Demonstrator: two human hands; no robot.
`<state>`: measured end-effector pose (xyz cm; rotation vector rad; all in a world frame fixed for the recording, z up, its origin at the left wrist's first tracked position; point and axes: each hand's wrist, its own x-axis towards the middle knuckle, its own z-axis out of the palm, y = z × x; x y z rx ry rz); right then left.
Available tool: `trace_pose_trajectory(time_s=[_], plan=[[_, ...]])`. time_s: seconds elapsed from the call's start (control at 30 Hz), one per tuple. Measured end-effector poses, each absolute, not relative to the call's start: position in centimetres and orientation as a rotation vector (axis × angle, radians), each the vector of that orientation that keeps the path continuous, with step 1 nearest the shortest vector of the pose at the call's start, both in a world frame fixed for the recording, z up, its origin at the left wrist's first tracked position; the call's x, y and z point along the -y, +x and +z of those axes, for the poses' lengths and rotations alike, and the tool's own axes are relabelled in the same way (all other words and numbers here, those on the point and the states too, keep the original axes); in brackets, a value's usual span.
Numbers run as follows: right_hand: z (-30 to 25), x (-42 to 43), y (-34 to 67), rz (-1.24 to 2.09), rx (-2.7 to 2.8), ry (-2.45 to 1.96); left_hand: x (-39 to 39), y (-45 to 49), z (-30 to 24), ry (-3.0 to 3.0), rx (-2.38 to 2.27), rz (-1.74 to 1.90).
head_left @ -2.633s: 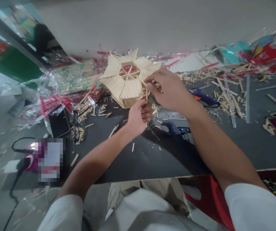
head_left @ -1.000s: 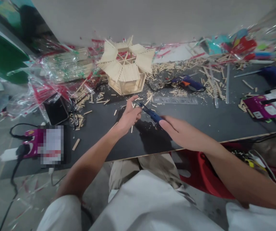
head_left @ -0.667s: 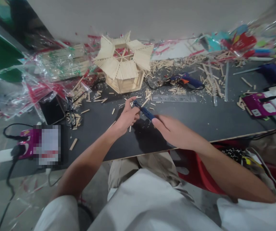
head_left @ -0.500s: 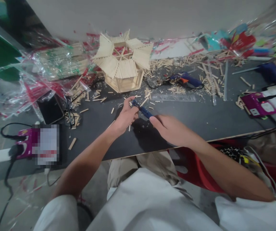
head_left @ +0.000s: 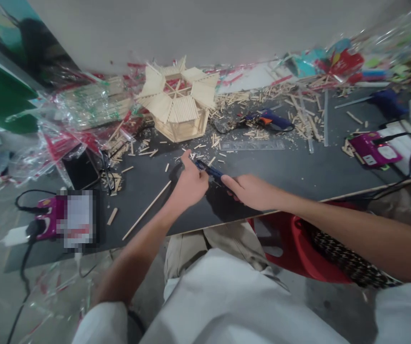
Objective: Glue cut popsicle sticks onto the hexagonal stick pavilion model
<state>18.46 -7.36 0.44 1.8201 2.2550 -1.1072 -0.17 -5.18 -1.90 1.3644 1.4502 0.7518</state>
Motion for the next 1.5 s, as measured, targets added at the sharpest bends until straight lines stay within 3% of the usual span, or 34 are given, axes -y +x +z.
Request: trace_pose_trajectory(time_s=[0.17, 0.33, 0.6, 0.93, 1.2, 1.5], plan=[[1.1, 9.6, 19.4, -1.192, -2.231, 1.679, 11.4, 1.5, 0.0, 1.533, -1.681, 0.877], [0.0, 11.8, 19.3, -1.114, -2.208, 1.602, 15.6, 2.4, -0.6, 1.530, -1.882, 0.634], [1.5, 12.0, 18.8, -0.786, -2.197, 1.521, 16.7, 0.2, 0.1, 1.703, -1.955, 0.461], [-0.8, 11.5, 22.0, -0.118, -2.187, 1.892, 14.5, -4.2, -1.3, 1.991, -1.913, 0.297], [-5.1, 9.4, 24.2, 0.375, -2.340, 2.013, 9.2, -6.2, 1.6, 2.192, -1.735, 0.600], [-7.3, 9.2, 25.0, 0.406, -2.578, 2.084, -5.5, -5.4, 7.9, 2.287, -1.864, 0.838]])
